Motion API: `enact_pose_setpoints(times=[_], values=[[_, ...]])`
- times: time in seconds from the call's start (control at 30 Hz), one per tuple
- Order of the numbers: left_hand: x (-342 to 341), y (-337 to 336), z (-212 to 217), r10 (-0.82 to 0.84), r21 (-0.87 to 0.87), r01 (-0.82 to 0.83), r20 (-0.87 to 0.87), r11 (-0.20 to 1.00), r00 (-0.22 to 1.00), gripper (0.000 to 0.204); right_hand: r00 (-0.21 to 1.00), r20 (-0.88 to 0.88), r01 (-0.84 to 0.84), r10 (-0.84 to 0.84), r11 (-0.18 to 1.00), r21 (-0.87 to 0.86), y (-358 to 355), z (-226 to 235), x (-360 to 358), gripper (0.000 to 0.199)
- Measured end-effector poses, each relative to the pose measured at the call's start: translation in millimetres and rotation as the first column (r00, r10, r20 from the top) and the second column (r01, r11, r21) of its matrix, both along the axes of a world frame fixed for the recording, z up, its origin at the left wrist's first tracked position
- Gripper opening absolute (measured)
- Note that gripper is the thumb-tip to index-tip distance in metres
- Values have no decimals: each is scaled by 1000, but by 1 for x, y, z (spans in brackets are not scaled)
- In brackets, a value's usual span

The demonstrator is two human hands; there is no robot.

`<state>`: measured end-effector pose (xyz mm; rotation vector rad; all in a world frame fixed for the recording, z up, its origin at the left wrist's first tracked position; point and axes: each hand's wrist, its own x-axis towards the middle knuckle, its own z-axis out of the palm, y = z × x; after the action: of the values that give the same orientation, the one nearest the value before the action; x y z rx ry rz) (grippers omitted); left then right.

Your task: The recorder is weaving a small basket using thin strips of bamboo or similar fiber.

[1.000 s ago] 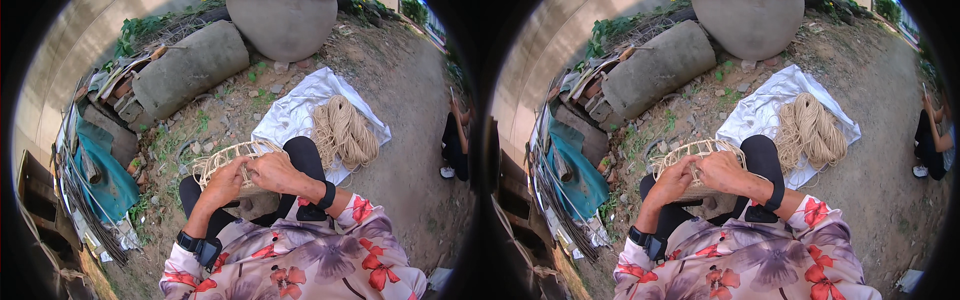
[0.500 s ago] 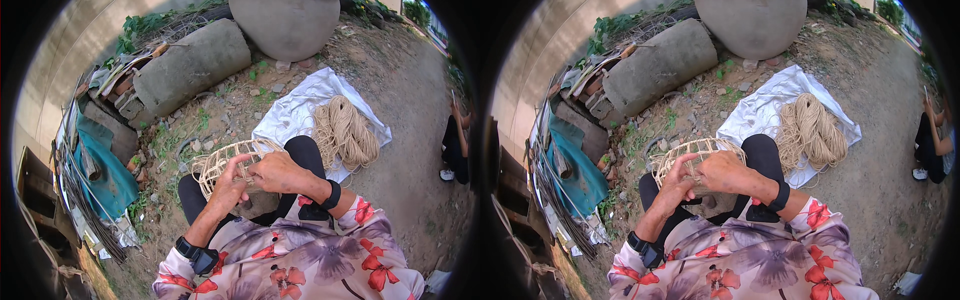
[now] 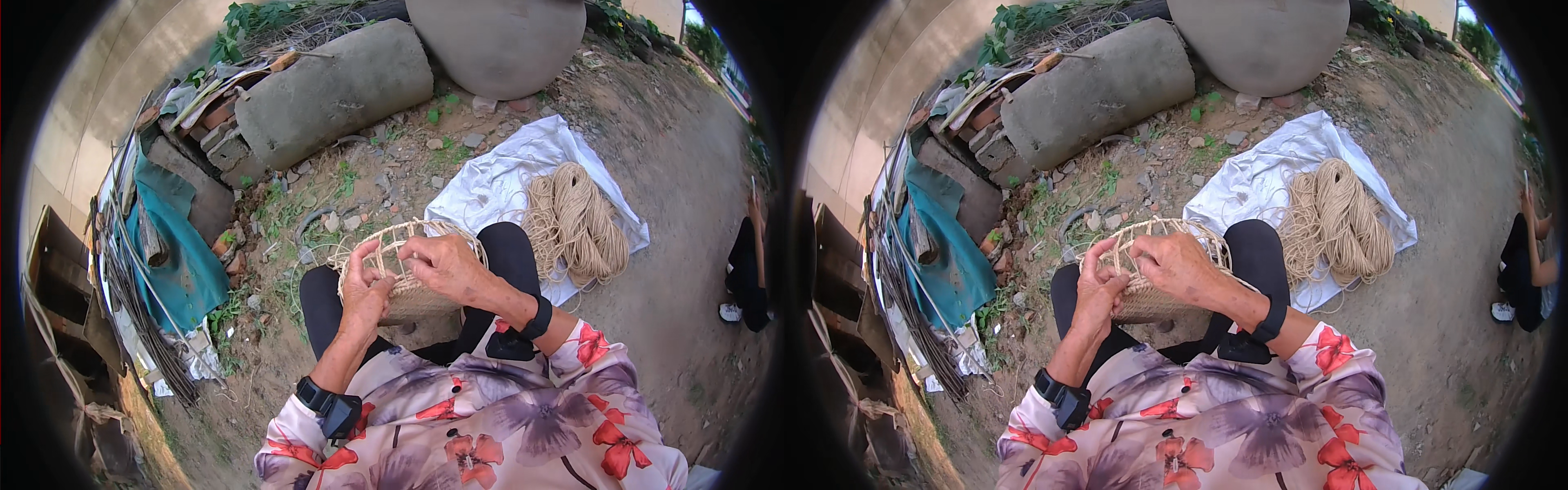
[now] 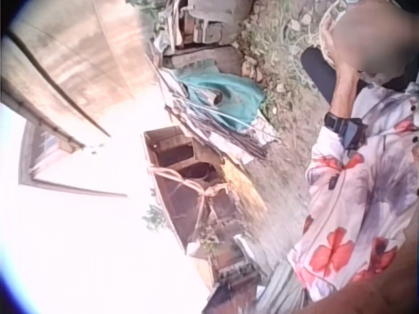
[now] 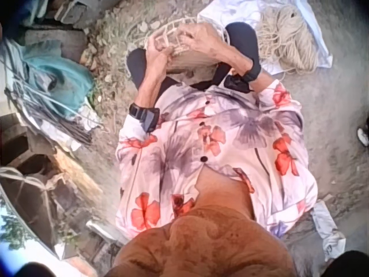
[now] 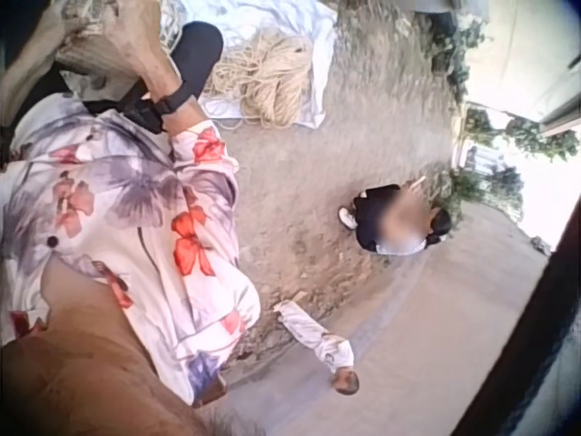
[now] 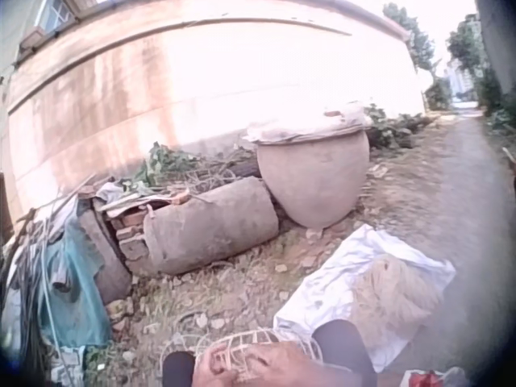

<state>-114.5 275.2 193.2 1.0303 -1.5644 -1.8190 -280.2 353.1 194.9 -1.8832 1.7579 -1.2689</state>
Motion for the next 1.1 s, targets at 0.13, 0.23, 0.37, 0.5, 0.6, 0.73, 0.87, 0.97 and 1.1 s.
enact_pose_setpoints(times=[0.13,0.23,0.37,0.5,0.6,0.73,0.87,0.97,1.1], values=[[4,-3,8,-11,193,30,-97,981,995,58,991,-130,-38,33,999,-32,-1,0,-1,18],[11,-12,8,-90,280,123,-127,952,988,57,947,-314,-68,75,997,33,-2,3,9,16],[18,-20,7,-186,277,214,-123,937,975,54,883,-464,-53,71,997,52,-4,10,25,13],[15,-7,24,-102,-293,175,250,940,963,42,968,-236,-95,80,994,-55,-6,1,17,14],[20,-14,12,47,-650,148,274,745,961,35,992,-3,-122,122,992,-7,-11,0,0,11],[3,0,39,-68,-437,132,158,890,985,24,898,422,-193,123,973,127,6,38,-23,10],[-15,12,41,-130,-328,122,-2,937,992,17,941,321,-164,104,973,163,10,40,-38,9],[-6,4,40,-67,-484,147,178,862,982,12,994,-3,-106,106,992,64,15,28,-38,8],[2,7,47,11,-570,89,170,817,985,9,987,-143,-88,75,992,-91,4,10,-31,10]])
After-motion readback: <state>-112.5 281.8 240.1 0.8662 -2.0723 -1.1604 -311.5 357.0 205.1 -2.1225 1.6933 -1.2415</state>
